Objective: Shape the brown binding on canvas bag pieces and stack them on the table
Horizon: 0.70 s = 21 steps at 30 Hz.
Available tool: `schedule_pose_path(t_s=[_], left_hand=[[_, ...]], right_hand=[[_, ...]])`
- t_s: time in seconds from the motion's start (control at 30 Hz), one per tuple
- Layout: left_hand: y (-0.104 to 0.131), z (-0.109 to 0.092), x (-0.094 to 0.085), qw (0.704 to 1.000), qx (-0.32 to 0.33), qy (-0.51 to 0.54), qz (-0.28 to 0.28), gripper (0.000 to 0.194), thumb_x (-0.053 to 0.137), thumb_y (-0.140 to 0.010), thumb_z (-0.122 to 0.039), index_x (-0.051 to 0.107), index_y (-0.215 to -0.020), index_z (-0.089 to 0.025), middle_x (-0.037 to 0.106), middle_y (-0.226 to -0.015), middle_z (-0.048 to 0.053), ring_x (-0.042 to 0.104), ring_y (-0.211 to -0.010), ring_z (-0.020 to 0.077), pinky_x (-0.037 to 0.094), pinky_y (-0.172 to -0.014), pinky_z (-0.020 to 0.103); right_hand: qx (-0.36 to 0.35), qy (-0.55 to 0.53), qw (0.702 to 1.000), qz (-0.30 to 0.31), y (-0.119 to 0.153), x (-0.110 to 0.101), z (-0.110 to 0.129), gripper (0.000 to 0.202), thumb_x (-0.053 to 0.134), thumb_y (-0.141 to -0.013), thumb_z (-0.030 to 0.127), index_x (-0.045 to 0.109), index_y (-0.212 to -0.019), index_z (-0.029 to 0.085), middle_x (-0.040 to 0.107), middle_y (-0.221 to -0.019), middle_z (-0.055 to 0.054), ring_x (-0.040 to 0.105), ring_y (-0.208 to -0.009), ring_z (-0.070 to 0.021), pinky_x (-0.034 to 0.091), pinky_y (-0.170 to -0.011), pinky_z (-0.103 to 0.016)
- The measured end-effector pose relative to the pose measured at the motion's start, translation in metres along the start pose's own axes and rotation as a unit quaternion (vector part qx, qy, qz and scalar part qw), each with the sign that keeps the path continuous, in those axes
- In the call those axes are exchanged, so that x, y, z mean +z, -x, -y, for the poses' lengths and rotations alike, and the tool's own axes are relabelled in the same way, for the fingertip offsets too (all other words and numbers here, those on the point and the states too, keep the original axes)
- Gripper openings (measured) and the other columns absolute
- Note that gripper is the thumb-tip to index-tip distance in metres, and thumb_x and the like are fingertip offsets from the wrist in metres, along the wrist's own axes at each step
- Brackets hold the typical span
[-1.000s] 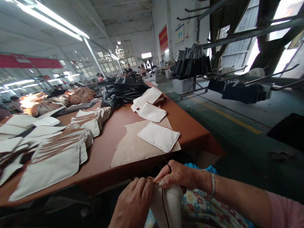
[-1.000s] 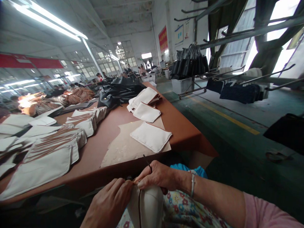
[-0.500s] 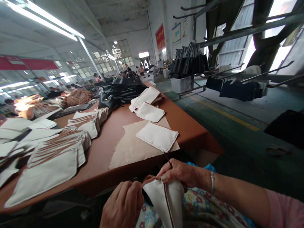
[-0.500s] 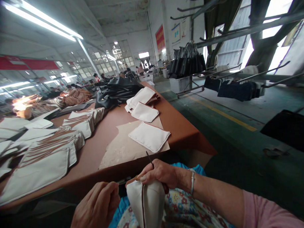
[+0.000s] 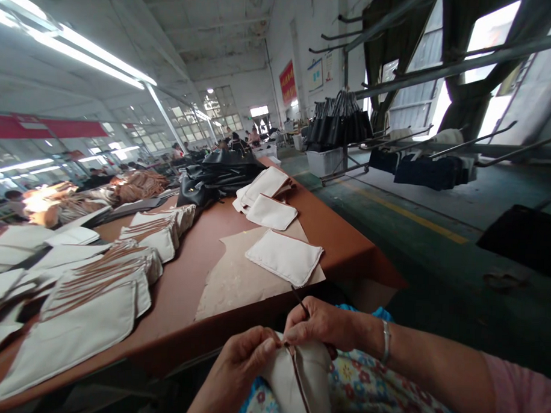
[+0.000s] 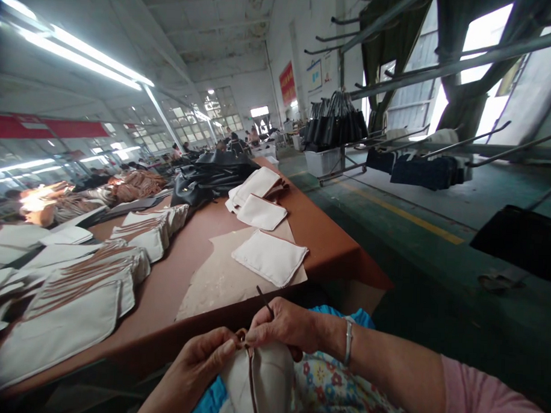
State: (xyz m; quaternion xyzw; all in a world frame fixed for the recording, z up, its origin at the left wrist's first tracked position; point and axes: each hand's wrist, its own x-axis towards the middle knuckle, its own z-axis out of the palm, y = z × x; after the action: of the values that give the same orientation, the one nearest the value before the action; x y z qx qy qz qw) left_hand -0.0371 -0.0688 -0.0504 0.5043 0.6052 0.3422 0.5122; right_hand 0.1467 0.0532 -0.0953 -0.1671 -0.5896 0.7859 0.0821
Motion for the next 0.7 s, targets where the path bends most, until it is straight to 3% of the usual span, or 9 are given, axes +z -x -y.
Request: schedule_pose_path(t_s=[0.17,0.33,0.47,0.7], left_hand=[[0.008,0.001,-0.002,0.999,-0.008,0.051,0.006,0.033,0.067,-0.082,-0.046,0.066,-0.089,-0.014,0.058,-0.078,0.001,0.047,-0.072,0.0136,0.037,-0.064,0.022],[0.007,0.017,0.005,0.993,-0.033,0.111,-0.017,0.033,0.078,-0.071,-0.040,0.062,-0.073,-0.012,0.054,-0.065,-0.001,0.039,-0.058,0.0085,0.028,-0.053,0.020],[0.001,0.028,0.010,0.983,-0.068,0.164,-0.054,0.038,0.084,-0.061,-0.039,0.060,-0.073,-0.012,0.055,-0.058,-0.002,0.040,-0.050,0.0071,0.025,-0.050,0.020],[0.006,0.019,0.011,0.970,-0.065,0.224,-0.068,0.020,0.075,-0.065,-0.028,0.065,-0.073,-0.012,0.062,-0.060,0.002,0.046,-0.051,0.0086,0.029,-0.050,0.019]], right_hand=[[0.012,-0.033,0.999,-0.016,-0.004,0.005,-0.004,0.035,0.072,-0.075,0.046,0.065,-0.079,0.011,0.051,-0.048,0.006,0.039,-0.028,-0.0050,0.031,-0.025,-0.015],[0.005,0.023,0.999,-0.046,-0.007,0.006,-0.015,0.037,0.072,-0.076,0.047,0.064,-0.078,0.011,0.051,-0.048,0.007,0.035,-0.028,-0.0030,0.030,-0.025,-0.014],[-0.009,0.066,0.996,-0.056,-0.006,0.004,-0.010,0.036,0.072,-0.077,0.046,0.065,-0.079,0.011,0.053,-0.051,0.007,0.035,-0.030,-0.0019,0.028,-0.025,-0.012],[0.006,0.027,0.999,-0.026,-0.007,0.002,-0.001,0.035,0.072,-0.076,0.045,0.065,-0.080,0.011,0.054,-0.053,0.006,0.038,-0.029,-0.0032,0.032,-0.024,-0.013]])
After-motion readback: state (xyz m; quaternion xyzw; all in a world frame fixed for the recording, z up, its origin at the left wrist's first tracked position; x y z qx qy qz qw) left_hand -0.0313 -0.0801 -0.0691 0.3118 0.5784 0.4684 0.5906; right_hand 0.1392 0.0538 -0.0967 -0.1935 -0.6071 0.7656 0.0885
